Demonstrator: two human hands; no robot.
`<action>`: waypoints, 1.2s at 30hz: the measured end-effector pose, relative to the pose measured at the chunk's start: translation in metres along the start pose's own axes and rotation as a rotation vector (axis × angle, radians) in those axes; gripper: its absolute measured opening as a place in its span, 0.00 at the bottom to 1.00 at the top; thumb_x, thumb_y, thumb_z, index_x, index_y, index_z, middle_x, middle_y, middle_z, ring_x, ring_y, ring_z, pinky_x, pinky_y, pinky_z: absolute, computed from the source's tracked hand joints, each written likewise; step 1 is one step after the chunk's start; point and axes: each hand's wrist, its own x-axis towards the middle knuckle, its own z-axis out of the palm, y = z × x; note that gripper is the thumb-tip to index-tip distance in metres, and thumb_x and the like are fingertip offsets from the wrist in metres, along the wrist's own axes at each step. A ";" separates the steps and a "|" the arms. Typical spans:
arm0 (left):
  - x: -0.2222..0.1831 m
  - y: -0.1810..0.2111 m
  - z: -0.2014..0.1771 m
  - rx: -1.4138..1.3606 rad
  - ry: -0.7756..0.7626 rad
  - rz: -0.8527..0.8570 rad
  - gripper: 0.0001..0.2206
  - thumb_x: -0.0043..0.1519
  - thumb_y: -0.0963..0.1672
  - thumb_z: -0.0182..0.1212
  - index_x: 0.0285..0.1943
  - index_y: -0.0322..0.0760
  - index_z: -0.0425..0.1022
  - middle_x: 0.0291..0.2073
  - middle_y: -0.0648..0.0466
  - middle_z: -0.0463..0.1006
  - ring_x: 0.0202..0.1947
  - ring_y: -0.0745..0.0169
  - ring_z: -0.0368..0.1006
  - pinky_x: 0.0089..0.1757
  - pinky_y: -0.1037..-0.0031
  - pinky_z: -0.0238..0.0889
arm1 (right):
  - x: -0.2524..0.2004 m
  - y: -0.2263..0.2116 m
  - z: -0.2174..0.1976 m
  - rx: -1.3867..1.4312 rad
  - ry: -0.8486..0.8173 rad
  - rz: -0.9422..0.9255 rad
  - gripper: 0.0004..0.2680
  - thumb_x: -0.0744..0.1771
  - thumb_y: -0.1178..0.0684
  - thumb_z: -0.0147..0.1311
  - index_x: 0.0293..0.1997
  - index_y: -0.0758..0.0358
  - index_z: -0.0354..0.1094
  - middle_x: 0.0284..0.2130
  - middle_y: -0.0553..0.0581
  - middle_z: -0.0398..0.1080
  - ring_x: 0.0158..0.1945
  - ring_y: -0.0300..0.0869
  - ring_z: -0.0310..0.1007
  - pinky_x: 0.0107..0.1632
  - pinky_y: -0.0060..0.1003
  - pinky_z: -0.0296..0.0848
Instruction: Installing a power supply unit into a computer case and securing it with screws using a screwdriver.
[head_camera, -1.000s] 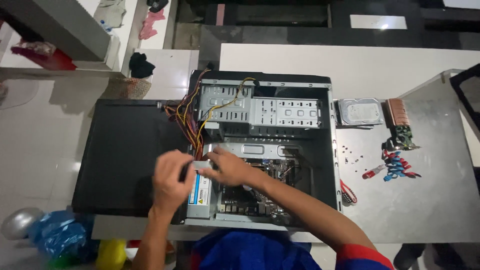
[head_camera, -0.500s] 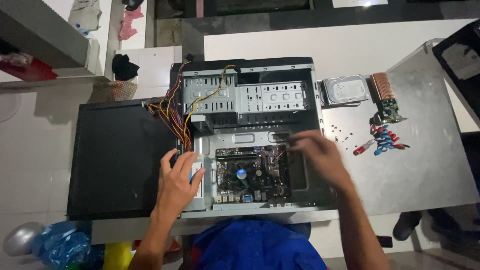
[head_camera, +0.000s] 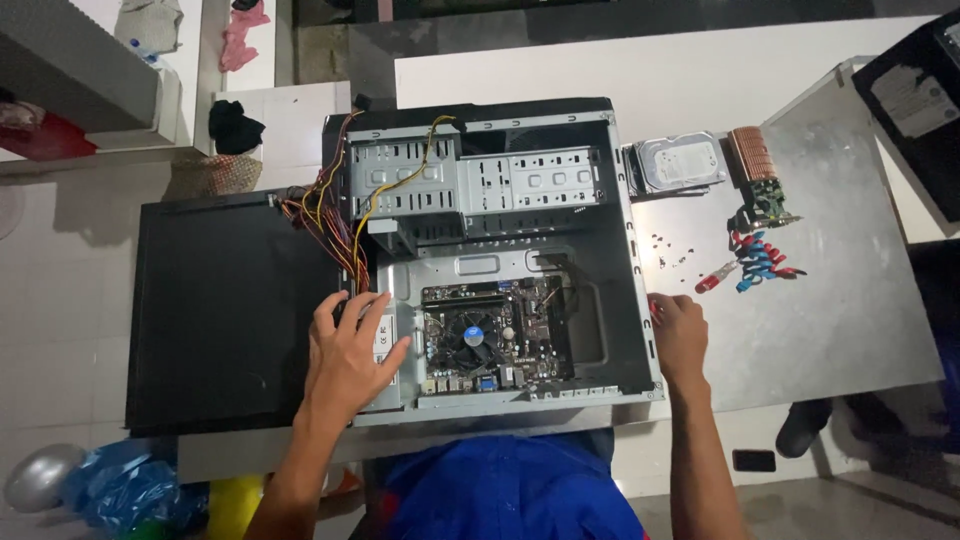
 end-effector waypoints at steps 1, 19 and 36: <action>-0.001 0.000 0.000 -0.008 0.000 -0.001 0.25 0.62 0.55 0.59 0.66 0.43 0.75 0.55 0.49 0.76 0.67 0.42 0.59 0.54 0.49 0.64 | 0.003 0.002 0.006 -0.019 0.022 -0.009 0.14 0.67 0.51 0.61 0.60 0.53 0.74 0.49 0.63 0.73 0.51 0.55 0.76 0.53 0.46 0.76; -0.004 0.001 -0.003 -0.066 -0.065 -0.024 0.25 0.64 0.54 0.57 0.67 0.42 0.73 0.57 0.47 0.75 0.69 0.39 0.56 0.56 0.43 0.61 | 0.067 0.045 0.008 0.086 0.216 0.095 0.07 0.68 0.51 0.60 0.49 0.58 0.78 0.36 0.65 0.75 0.43 0.60 0.77 0.48 0.55 0.73; 0.002 0.001 -0.005 -0.091 -0.080 -0.070 0.25 0.64 0.54 0.55 0.68 0.44 0.72 0.59 0.49 0.73 0.70 0.43 0.55 0.59 0.45 0.59 | 0.088 0.020 0.003 -0.150 0.221 0.013 0.08 0.71 0.55 0.54 0.43 0.71 0.76 0.32 0.66 0.71 0.38 0.59 0.79 0.41 0.56 0.77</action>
